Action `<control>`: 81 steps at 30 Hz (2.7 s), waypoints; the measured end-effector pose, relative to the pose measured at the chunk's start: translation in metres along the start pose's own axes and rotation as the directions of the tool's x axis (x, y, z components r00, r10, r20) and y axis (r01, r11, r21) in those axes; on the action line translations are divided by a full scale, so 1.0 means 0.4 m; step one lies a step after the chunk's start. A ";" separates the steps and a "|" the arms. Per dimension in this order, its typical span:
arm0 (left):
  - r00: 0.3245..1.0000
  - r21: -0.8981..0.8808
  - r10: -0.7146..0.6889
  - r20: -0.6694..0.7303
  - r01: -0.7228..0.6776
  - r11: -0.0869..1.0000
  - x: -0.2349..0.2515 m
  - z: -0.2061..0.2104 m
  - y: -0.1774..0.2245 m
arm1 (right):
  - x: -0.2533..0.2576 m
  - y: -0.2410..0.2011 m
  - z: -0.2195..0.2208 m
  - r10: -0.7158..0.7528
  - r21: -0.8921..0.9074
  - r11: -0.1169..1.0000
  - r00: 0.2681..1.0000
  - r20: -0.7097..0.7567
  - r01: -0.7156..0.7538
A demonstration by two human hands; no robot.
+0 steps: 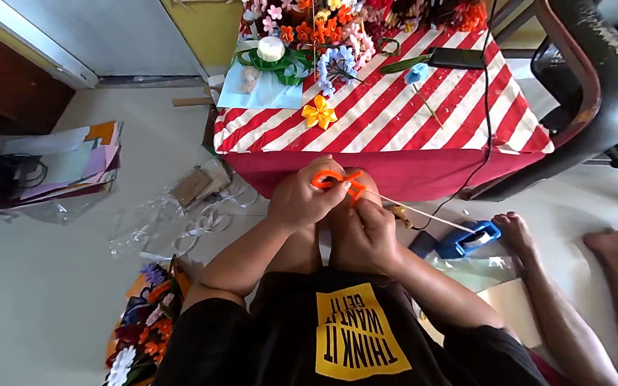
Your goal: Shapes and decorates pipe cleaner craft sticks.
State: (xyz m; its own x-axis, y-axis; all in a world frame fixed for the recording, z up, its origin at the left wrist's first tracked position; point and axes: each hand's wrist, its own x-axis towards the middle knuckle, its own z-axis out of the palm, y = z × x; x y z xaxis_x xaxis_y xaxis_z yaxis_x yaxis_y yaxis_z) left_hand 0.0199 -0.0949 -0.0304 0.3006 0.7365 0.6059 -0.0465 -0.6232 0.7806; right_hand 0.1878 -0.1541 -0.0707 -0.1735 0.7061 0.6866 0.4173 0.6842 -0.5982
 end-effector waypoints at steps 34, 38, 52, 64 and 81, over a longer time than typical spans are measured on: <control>0.978 -0.252 0.043 0.207 0.011 0.968 0.005 -0.037 0.051 | 0.080 0.052 -0.166 -0.093 0.461 0.879 0.904 0.417 -0.122; 0.977 -0.005 0.156 0.147 -0.157 0.988 0.018 -0.034 0.024 | 0.003 0.029 -0.023 0.146 0.530 0.817 0.971 0.189 -0.226; 0.967 0.282 0.221 0.128 -0.249 0.926 -0.004 -0.070 -0.003 | 0.078 -0.032 -0.171 0.017 -0.198 0.980 0.974 0.225 0.029; 0.981 -0.257 0.090 0.173 -0.043 0.965 0.004 -0.055 0.031 | 0.140 0.046 -0.243 -0.196 0.301 0.953 0.825 0.530 0.033; 0.952 0.409 0.305 0.023 -0.287 0.866 -0.001 -0.061 -0.041 | 0.084 -0.038 -0.065 0.117 -0.112 0.988 0.984 0.131 -0.103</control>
State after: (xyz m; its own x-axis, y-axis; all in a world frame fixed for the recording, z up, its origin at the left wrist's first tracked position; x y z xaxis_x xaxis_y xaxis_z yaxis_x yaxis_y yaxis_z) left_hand -0.0026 -0.0783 -0.0397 0.2937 0.5056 0.8113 0.2633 -0.8587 0.4398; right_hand 0.1989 -0.1456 -0.0279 -0.2388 0.7991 0.5518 0.5302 0.5833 -0.6153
